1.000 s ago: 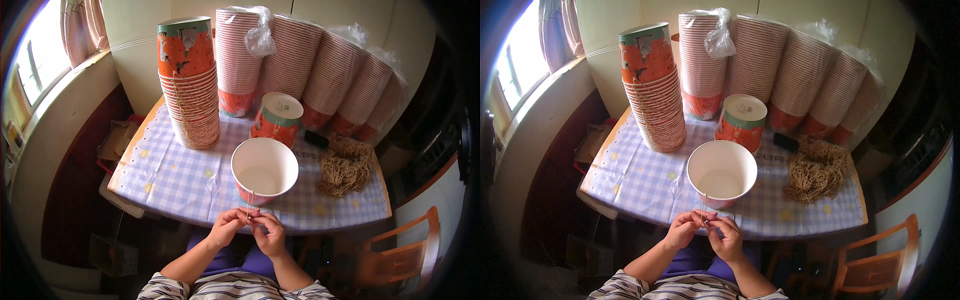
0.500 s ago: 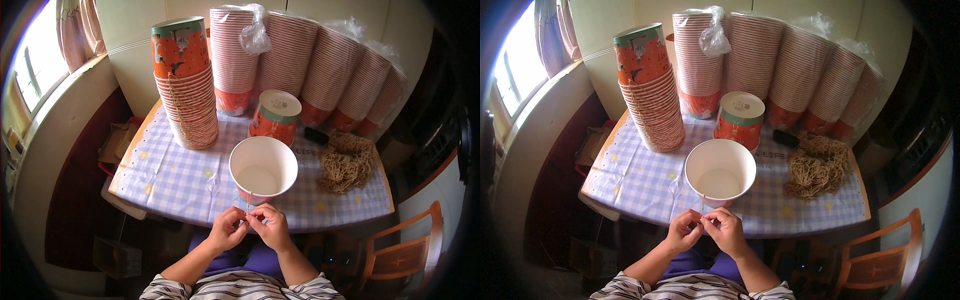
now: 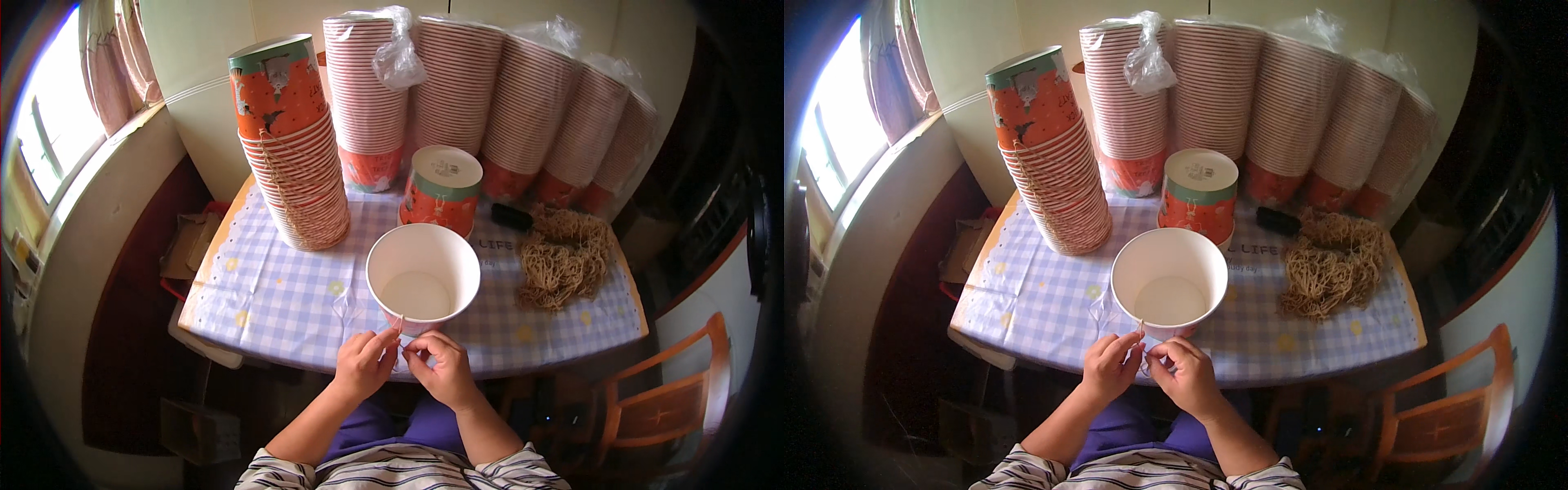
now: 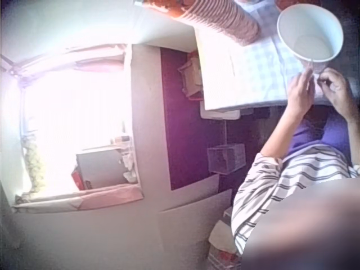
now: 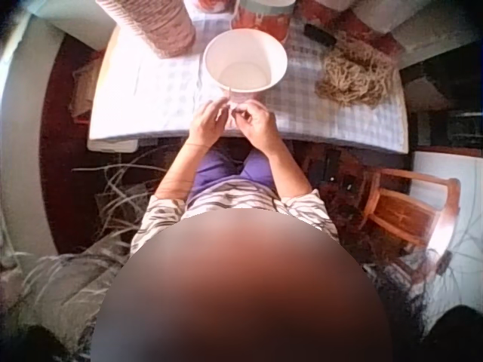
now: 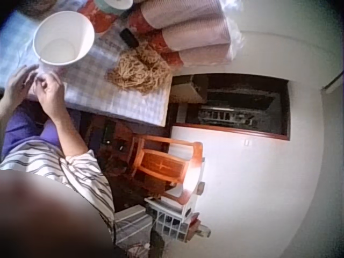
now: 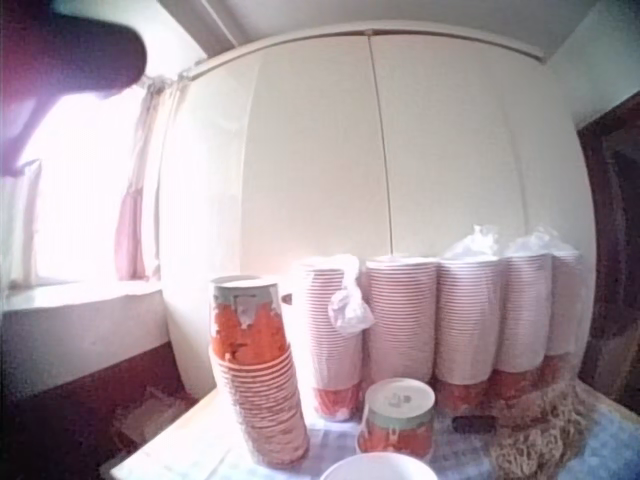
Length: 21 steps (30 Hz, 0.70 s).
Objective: Tying strings through holes in paper buckets for carrying.
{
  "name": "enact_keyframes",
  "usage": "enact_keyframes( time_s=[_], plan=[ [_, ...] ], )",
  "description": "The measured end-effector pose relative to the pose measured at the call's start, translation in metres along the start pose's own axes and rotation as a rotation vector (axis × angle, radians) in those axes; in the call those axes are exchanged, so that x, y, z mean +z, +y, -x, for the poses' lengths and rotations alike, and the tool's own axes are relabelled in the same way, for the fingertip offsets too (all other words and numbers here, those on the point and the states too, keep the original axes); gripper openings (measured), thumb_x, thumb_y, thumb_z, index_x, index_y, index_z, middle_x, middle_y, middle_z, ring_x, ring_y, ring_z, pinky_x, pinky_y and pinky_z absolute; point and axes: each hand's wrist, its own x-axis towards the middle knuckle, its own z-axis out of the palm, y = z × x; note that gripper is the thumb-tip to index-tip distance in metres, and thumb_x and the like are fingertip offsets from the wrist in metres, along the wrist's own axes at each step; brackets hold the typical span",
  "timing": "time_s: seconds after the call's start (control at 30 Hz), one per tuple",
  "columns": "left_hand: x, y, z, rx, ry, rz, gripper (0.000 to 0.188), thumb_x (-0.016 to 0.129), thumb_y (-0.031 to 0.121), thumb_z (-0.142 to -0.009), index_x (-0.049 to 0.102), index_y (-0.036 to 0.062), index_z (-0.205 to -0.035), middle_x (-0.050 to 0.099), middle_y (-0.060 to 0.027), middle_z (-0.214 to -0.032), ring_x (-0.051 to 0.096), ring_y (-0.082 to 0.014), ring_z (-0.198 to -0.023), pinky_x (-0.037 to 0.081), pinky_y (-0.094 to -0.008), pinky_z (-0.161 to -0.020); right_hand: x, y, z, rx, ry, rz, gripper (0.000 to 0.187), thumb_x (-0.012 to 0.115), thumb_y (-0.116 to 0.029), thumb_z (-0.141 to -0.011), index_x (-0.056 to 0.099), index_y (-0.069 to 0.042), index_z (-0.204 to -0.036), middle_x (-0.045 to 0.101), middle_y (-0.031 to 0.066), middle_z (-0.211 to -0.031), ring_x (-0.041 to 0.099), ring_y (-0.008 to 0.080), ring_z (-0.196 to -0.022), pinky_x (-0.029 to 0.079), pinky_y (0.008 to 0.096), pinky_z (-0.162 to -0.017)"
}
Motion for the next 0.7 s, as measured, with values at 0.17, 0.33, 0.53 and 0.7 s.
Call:
enact_keyframes(
  time_s=[0.17,0.33,0.53,0.7],
  plan=[
    [0.011,-0.008,0.005,0.100,0.233,0.015,0.025,0.071,-0.005,-0.068,0.066,0.0062,-0.090,0.054,-0.0030,-0.060,0.048,-0.0164,-0.049,0.037,-0.0293,-0.044,0.006,0.007,-0.001,-0.176,0.127,0.304,0.014,0.070,-0.005,-0.072,0.060,-0.007,-0.082,0.063,0.0074,-0.080,0.061,0.0274,-0.069,0.048,0.0360,-0.062],
    [0.015,-0.007,0.010,0.030,0.307,0.052,0.027,0.072,-0.006,-0.067,0.066,0.0063,-0.090,0.052,-0.0037,-0.063,0.049,-0.0184,-0.051,0.037,-0.0301,-0.046,0.017,0.003,-0.004,-0.286,0.271,0.481,0.016,0.071,-0.001,-0.070,0.061,-0.005,-0.082,0.062,0.0088,-0.076,0.061,0.0282,-0.067,0.049,0.0349,-0.059],
    [0.017,0.000,0.011,-0.338,0.349,0.288,0.019,0.071,-0.005,-0.073,0.066,0.0026,-0.090,0.050,-0.0017,-0.062,0.046,-0.0082,-0.052,0.034,-0.0225,-0.046,0.034,0.008,-0.008,-0.294,0.359,0.463,0.018,0.070,0.001,-0.070,0.061,-0.005,-0.085,0.062,0.0090,-0.075,0.061,0.0279,-0.066,0.049,0.0360,-0.058],
    [0.016,0.014,0.008,-0.509,0.307,0.520,0.009,0.068,-0.002,-0.080,0.065,-0.0003,-0.089,0.054,0.0011,-0.068,0.043,-0.0046,-0.055,0.035,-0.0207,-0.048,0.032,0.009,-0.009,-0.296,0.373,0.419,0.017,0.069,0.002,-0.073,0.061,-0.004,-0.087,0.065,0.0110,-0.080,0.063,0.0288,-0.069,0.051,0.0356,-0.061]
  ],
)
